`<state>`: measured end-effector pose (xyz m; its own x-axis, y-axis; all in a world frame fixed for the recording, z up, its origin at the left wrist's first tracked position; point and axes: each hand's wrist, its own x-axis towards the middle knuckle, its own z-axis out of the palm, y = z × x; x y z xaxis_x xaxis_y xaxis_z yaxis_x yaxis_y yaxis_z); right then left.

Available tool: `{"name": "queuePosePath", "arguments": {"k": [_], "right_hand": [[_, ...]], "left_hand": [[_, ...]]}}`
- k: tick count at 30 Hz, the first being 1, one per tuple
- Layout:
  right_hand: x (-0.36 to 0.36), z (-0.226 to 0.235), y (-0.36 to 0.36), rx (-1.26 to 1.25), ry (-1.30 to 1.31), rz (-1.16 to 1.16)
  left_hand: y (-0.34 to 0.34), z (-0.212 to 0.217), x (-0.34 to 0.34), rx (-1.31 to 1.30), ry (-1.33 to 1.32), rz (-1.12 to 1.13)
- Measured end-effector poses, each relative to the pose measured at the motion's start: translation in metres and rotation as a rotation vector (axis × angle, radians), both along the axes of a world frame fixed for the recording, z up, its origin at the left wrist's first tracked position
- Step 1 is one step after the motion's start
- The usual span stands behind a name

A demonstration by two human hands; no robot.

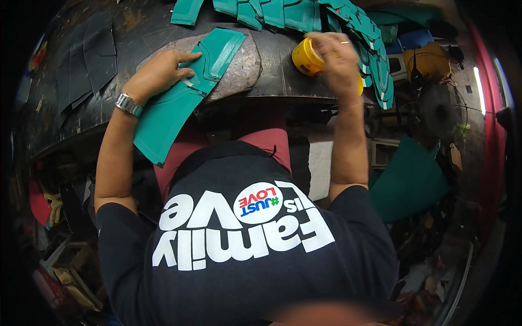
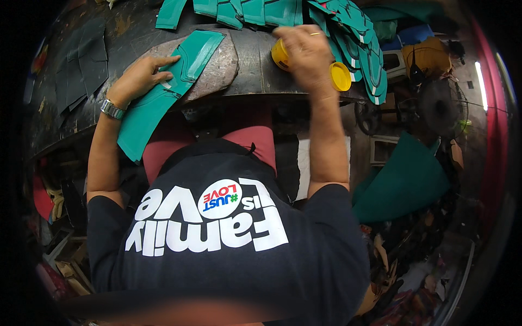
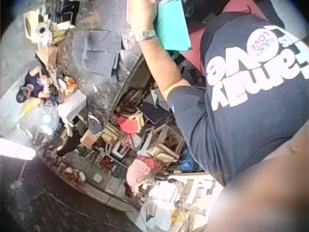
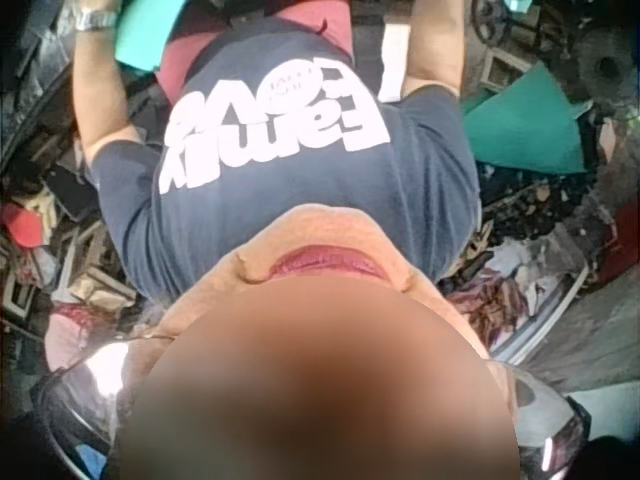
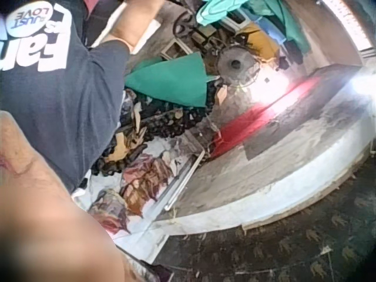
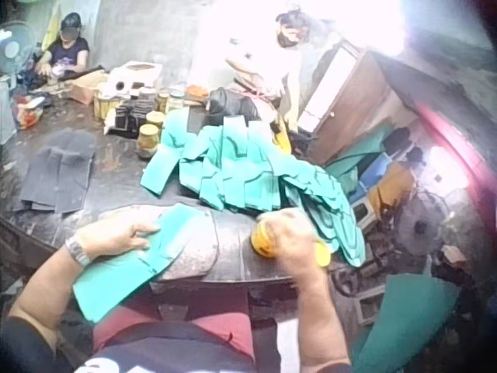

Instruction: The person repeatedly picks up green and pink material pieces, applies a paste from a yellow container to their edges, and places them on a workbench. The person handles the materials one at a time and continues the process throughout the clip.

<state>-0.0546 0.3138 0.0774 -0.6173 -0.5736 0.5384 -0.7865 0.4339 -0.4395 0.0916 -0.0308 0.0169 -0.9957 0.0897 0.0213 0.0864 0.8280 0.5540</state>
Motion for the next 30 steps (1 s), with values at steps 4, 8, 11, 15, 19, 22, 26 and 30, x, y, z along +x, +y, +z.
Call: {"name": "queuePosePath", "arguments": {"k": [4, 8, 11, 15, 19, 22, 26, 30], "right_hand": [[-0.045, 0.008, 0.029, 0.593, 0.089, -0.378], [-0.058, -0.003, 0.023, 0.850, -0.064, -0.502], [-0.065, 0.007, 0.017, 0.872, -0.375, -0.569], [-0.052, 0.010, 0.024, 0.328, -0.088, -0.452], [-0.023, 0.001, 0.030, 0.650, 0.200, -0.520], [-0.001, 0.010, 0.023, 0.744, 0.124, -0.458], [0.026, 0.007, -0.008, 0.374, 0.165, -0.128], [0.038, -0.046, -0.064, 0.047, -0.168, 0.258]], "left_hand": [[0.000, -0.003, -0.002, -0.004, 0.028, -0.003], [0.001, -0.001, 0.001, -0.047, 0.025, 0.010], [0.001, 0.002, 0.002, -0.039, -0.010, 0.023], [0.004, 0.008, 0.002, -0.013, 0.003, 0.016], [0.007, 0.017, -0.001, -0.041, -0.184, 0.059], [0.009, 0.021, 0.001, -0.013, -0.131, 0.035], [0.007, 0.016, 0.000, -0.036, -0.133, 0.042], [0.004, 0.004, -0.002, -0.048, -0.029, 0.001]]}}
